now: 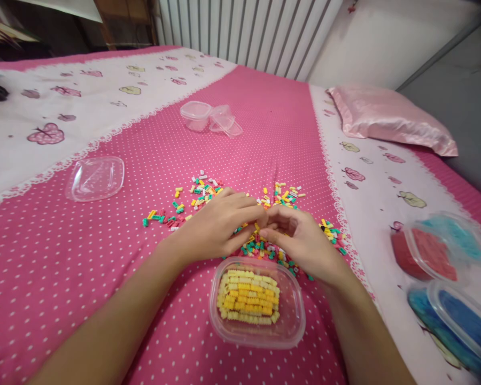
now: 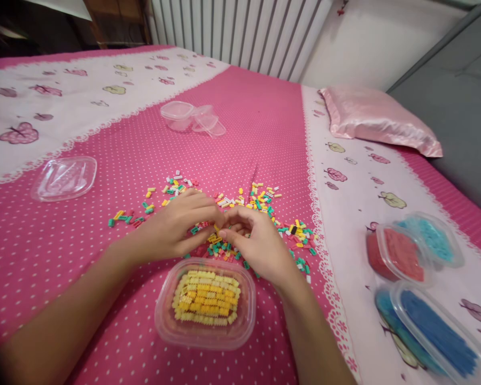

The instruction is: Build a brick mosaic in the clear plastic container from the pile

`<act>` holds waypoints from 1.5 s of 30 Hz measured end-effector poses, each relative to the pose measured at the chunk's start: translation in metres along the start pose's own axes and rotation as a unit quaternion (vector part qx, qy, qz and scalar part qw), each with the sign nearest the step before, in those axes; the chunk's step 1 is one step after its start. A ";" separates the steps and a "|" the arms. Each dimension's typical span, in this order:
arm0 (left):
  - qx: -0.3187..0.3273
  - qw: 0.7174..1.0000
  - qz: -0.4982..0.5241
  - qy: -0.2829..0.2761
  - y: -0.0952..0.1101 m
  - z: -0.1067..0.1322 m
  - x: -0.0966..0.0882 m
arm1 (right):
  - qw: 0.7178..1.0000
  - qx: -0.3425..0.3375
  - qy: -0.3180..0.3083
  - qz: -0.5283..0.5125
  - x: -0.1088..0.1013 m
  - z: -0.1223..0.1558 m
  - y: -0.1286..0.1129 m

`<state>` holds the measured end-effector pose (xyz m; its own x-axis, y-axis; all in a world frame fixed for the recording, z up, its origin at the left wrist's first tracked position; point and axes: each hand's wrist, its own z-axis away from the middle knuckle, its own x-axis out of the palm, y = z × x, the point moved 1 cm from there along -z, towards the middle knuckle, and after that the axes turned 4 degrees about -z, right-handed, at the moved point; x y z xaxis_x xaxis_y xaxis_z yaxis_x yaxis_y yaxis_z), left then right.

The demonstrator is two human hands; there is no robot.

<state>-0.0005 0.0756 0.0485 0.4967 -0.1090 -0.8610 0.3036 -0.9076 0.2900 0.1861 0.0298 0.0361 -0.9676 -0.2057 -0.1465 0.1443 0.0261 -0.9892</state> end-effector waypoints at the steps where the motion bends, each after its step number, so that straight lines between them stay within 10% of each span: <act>1: -0.001 1.000 0.005 -0.002 0.000 0.000 0.000 | 1.000 0.000 -0.001 0.003 0.001 0.000 0.000; 45: -0.049 0.999 -0.003 0.001 0.000 -0.001 0.006 | 0.997 -0.027 0.041 0.054 0.002 0.000 0.001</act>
<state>0.0032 0.0751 0.0441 0.4965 -0.1032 -0.8619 0.3843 -0.8642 0.3248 0.1841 0.0293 0.0352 -0.9608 -0.1192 -0.2503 0.2398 0.0963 -0.9660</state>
